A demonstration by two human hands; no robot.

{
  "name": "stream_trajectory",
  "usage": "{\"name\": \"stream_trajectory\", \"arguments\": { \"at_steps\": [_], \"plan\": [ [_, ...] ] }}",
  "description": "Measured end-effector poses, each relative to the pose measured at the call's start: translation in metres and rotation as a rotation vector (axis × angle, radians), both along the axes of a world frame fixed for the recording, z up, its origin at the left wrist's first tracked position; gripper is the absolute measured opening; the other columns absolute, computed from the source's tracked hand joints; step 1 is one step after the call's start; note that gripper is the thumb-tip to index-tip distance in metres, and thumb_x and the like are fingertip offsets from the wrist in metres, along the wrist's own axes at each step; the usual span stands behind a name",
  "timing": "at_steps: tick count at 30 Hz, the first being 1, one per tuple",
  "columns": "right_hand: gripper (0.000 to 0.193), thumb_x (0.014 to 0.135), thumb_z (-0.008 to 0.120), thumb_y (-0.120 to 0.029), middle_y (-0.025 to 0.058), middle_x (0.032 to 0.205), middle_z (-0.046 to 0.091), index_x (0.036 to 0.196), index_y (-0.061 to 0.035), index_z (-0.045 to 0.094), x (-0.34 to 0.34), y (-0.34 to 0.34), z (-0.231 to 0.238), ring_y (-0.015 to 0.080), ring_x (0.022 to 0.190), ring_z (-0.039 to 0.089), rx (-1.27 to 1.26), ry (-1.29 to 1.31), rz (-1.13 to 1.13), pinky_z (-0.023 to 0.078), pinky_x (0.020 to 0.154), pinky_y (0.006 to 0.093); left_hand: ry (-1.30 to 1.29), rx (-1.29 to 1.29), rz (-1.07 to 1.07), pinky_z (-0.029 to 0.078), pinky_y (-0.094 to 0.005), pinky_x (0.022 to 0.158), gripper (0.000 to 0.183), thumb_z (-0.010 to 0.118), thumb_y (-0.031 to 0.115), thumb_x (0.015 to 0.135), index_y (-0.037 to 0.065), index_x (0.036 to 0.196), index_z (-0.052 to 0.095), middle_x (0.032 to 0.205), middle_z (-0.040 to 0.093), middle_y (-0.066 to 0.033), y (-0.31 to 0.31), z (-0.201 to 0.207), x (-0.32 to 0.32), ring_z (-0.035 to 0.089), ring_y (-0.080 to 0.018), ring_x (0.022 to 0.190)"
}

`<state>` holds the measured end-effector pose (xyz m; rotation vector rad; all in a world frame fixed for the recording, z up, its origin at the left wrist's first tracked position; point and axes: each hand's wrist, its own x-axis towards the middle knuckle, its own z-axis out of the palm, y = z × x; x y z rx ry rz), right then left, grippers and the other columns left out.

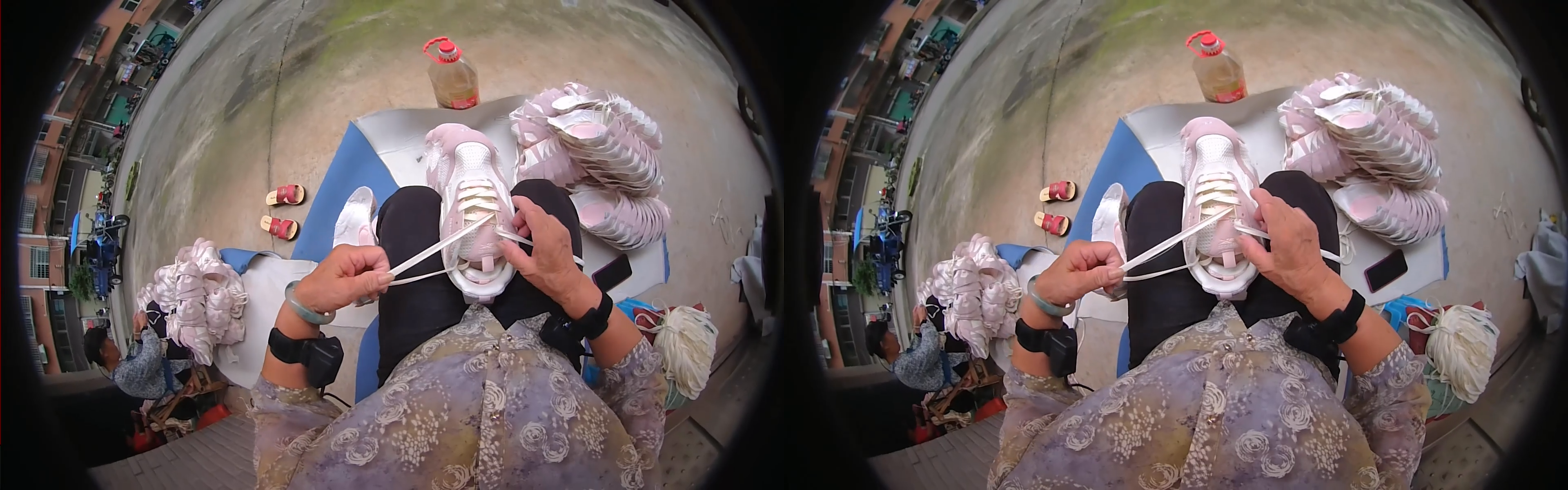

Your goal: The recorder laces a white and pink sneaker while sitting in a component storage area.

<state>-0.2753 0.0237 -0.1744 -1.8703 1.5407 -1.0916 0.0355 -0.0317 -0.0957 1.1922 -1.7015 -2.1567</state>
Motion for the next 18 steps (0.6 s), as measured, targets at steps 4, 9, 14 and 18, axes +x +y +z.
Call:
{"name": "stream_trajectory", "arguments": {
  "at_steps": [4,9,14,18],
  "plan": [
    [0.057,0.068,0.068,-0.017,0.0093,0.081,0.056,0.118,-0.0006,0.047,-0.009,-0.004,0.002,0.0252,0.071,0.057,-0.046,0.17,0.006,0.046,0.064,0.0343,0.005,-0.092,-0.028,0.039,-0.0189,0.049,0.016,0.059,0.016,0.088,0.006,0.077,0.056,0.064,0.053,0.0035,0.009,0.014,-0.028,0.049,-0.0021,0.056],
    [0.051,0.07,0.065,-0.015,0.0079,0.075,0.057,0.116,-0.0013,0.048,-0.014,-0.003,0.004,0.0251,0.071,0.056,0.005,0.211,0.03,0.041,0.071,0.0349,0.002,-0.311,-0.198,0.04,-0.0197,0.05,0.012,0.059,0.014,0.088,0.004,0.084,0.056,0.065,0.053,0.0031,0.019,0.006,-0.057,0.049,-0.0034,0.056],
    [0.048,0.072,0.062,-0.014,0.0086,0.079,0.056,0.116,-0.0009,0.048,-0.012,0.004,-0.006,0.026,0.074,0.056,-0.124,0.329,0.071,0.038,0.077,0.0357,-0.014,-0.427,-0.191,0.038,-0.0204,0.049,0.01,0.058,0.01,0.087,0.001,0.092,0.056,0.063,0.052,0.002,0.019,0.028,-0.064,0.047,-0.0034,0.054],
    [0.051,0.073,0.061,-0.014,0.0106,0.089,0.058,0.12,-0.001,0.047,-0.009,0.001,0.012,0.0262,0.081,0.056,-0.15,0.181,0.102,0.039,0.08,0.0355,0.09,-0.559,-0.189,0.04,-0.0215,0.055,0.01,0.056,0.007,0.087,0.0,0.094,0.056,0.069,0.056,0.0001,0.018,0.066,-0.071,0.051,-0.0067,0.06]
  ]
}}
